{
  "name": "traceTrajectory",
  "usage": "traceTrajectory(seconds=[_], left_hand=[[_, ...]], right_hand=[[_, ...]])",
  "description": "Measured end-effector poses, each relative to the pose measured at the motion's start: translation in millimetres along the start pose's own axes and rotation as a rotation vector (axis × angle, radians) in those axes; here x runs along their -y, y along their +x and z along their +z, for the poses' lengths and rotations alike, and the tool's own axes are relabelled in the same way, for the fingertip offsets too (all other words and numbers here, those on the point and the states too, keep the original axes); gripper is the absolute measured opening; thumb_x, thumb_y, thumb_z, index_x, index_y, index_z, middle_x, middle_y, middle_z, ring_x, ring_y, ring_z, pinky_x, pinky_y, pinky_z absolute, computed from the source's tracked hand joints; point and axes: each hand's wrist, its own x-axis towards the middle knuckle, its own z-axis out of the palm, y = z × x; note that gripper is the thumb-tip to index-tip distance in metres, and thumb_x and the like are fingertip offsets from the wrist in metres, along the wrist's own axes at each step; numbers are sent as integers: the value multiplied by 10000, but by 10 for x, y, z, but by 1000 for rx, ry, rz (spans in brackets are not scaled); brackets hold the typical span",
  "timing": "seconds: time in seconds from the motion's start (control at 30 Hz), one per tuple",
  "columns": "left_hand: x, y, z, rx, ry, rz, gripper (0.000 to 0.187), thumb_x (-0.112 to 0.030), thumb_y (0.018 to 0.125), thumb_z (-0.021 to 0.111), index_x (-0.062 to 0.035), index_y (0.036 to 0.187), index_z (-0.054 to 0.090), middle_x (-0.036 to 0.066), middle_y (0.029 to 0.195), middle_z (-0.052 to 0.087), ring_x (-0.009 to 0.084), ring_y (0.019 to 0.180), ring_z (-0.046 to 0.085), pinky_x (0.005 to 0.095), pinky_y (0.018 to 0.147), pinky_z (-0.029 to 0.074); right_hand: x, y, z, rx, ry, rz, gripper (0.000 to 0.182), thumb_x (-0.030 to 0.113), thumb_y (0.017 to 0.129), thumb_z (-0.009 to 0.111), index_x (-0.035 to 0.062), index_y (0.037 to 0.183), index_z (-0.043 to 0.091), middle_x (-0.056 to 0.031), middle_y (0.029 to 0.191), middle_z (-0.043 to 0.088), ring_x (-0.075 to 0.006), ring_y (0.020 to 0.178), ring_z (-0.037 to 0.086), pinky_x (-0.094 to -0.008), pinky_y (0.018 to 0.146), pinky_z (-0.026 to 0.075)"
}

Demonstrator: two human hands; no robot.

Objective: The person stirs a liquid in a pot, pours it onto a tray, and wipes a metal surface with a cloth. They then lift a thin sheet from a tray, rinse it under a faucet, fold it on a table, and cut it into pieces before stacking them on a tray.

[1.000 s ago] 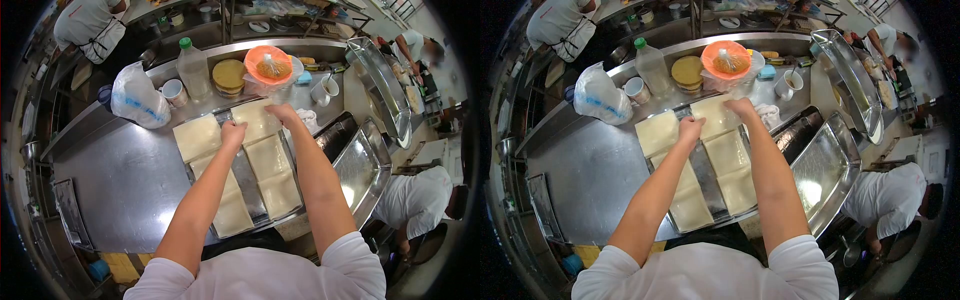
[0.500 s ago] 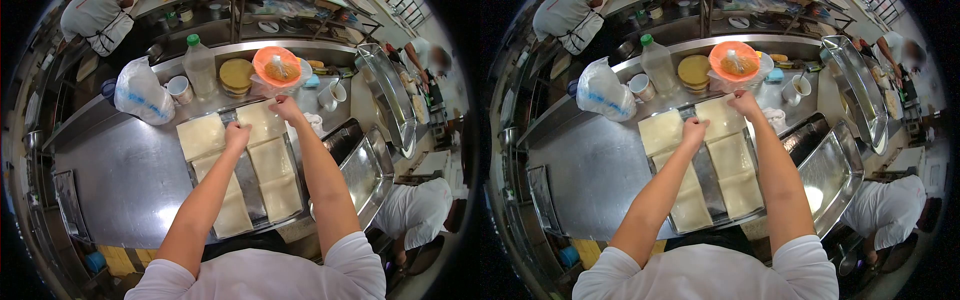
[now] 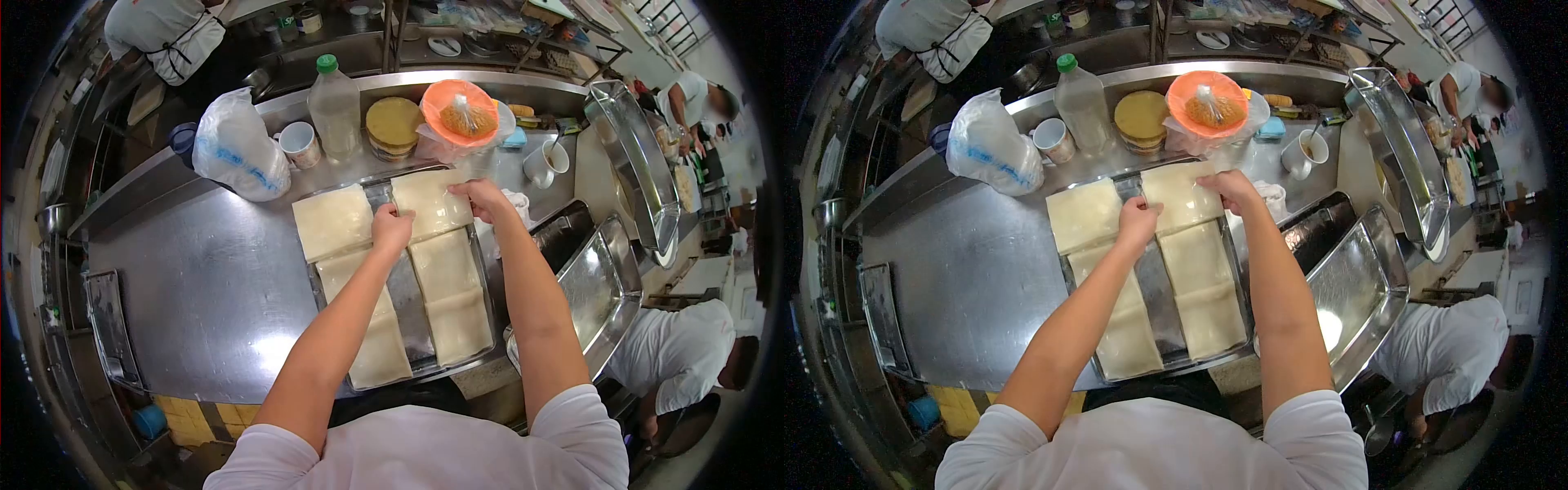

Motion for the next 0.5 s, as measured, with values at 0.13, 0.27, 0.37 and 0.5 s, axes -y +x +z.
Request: traceTrajectory(seconds=[0.13,0.27,0.37,0.5], left_hand=[[15,-5,15,-8,-9,18,355,-209,831,788,8,1088,675,141,977,727,281,904,691,387,829,526],[-20,-43,1,-13,-12,11,349,-203,825,791,-1,1088,681,143,975,730,282,914,696,388,834,528],[59,6,19,0,-54,23,310,-122,867,760,28,1121,664,109,1014,722,194,910,664,330,818,515],[-2,-47,-11,16,-1,22,335,-124,872,761,32,1147,649,101,1018,715,192,910,659,331,821,519]], right_hand=[[-162,100,49,-49,-73,-207,352,58,805,805,-38,1114,667,-137,968,727,-216,795,705,-361,697,574],[11,-137,160,-57,-116,-347,354,41,777,800,-22,1101,672,-124,949,727,-200,805,696,-341,713,565],[-106,31,89,-140,-233,-377,352,41,759,794,-20,1090,688,-111,925,727,-199,799,691,-338,721,558],[-196,65,85,-256,-275,-381,406,49,758,795,-27,1148,711,-111,910,734,-204,793,693,-343,726,553]])
